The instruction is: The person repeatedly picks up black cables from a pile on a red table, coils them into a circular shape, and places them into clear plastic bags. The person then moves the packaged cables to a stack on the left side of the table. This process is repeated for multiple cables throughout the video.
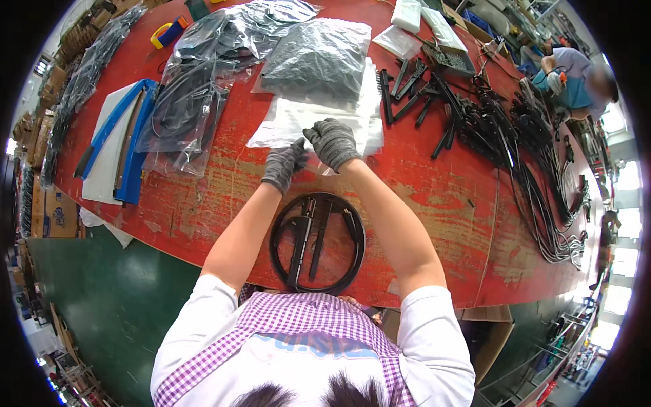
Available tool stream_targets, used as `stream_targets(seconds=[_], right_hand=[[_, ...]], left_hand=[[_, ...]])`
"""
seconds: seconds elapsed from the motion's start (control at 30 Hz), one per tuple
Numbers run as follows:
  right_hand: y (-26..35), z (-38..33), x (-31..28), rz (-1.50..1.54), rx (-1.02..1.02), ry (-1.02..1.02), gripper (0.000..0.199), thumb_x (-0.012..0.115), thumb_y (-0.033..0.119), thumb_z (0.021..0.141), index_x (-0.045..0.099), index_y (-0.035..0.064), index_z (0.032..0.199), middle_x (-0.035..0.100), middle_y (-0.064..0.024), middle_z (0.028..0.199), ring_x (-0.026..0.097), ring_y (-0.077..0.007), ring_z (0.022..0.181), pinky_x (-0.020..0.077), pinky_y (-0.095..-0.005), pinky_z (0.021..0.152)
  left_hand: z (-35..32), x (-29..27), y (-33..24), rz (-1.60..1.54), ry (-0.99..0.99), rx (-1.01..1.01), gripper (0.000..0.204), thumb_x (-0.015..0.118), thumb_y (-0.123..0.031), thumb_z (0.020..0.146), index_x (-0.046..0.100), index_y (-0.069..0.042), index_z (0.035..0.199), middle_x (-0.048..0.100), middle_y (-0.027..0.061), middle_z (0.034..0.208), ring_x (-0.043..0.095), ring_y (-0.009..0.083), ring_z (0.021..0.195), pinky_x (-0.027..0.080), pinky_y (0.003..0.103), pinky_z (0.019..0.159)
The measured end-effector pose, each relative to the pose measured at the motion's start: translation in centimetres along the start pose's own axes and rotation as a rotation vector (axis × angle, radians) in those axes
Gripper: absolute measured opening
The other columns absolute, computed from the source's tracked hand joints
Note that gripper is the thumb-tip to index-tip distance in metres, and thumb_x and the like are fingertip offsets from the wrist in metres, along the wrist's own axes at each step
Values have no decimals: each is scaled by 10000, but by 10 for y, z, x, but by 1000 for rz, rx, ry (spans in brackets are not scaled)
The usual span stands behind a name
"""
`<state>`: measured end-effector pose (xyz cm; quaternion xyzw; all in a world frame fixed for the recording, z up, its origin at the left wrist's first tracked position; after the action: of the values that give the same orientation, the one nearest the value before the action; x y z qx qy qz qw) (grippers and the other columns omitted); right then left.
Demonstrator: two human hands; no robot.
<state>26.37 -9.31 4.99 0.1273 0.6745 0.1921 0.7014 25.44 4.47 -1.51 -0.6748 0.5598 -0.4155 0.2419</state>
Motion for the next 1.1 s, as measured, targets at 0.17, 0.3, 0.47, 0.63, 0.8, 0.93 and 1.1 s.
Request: stream_targets(seconds=[0.17, 0.3, 0.47, 0.63, 0.8, 0.93, 1.1], right_hand=[[-15, -7, -16, -55, 166, -191, 349, 488, 373, 848, 619, 50, 818, 610, -183, 873, 566, -343, 860, 433, -440, 777], [-1, -11, -19, -135, 57, -163, 316, 492, 335, 861, 610, 47, 812, 595, -185, 839, 557, -354, 831, 434, -438, 754], [3, -13, -21, -173, 67, -222, 303, 502, 340, 851, 621, 69, 785, 602, -166, 812, 558, -341, 834, 436, -435, 750], [32, -59, -40, -264, -144, -543, 248, 575, 347, 798, 646, 163, 950, 591, -75, 1001, 459, -265, 1065, 405, -401, 847], [-17, -92, 10, -514, -202, -460, 405, 552, 332, 811, 516, 248, 1206, 532, -54, 1117, 404, -241, 1119, 369, -373, 875], [-66, -96, -17, -738, 47, -66, 470, 494, 235, 829, 428, 235, 1295, 587, -64, 977, 519, -251, 950, 440, -387, 734], [-95, -122, 21, -447, 65, -110, 570, 516, 153, 795, 345, 166, 1339, 566, -101, 684, 563, -261, 605, 442, -399, 543]], left_hand=[[-19, -38, 23, 389, -302, 381, 259, 655, -260, 801, 603, -71, 971, 601, 81, 913, 571, 182, 782, 465, 281, 663], [-44, -46, 13, 1067, -696, 1383, 389, 676, -240, 742, 577, -67, 1076, 499, 122, 1173, 474, 247, 1068, 385, 386, 905], [-51, -11, -21, 1462, -486, 1380, 366, 626, -260, 731, 595, -184, 1088, 524, 56, 1204, 495, 239, 1064, 405, 419, 878], [-36, -36, -35, 1871, -226, 1271, 235, 525, -177, 760, 637, -161, 966, 598, 43, 1024, 562, 225, 912, 449, 378, 706], [-51, -32, -41, 1855, -129, 1299, 292, 518, -138, 757, 625, -168, 1027, 605, 78, 1041, 577, 234, 905, 480, 365, 717], [-64, -22, -37, 2024, -331, 976, 341, 508, -127, 779, 577, -161, 1111, 607, 104, 936, 594, 219, 803, 465, 371, 546], [-8, -26, 2, 2038, -102, 880, 504, 445, -121, 813, 374, -153, 1311, 586, 87, 747, 578, 219, 697, 453, 383, 523]])
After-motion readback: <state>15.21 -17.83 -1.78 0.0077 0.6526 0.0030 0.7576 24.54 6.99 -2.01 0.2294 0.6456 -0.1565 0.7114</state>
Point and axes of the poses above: each hand's wrist, its own z-axis towards the middle knuckle, its own x-axis out of the palm, y = z × x, the point moved 1 cm from there along z, towards the middle knuckle
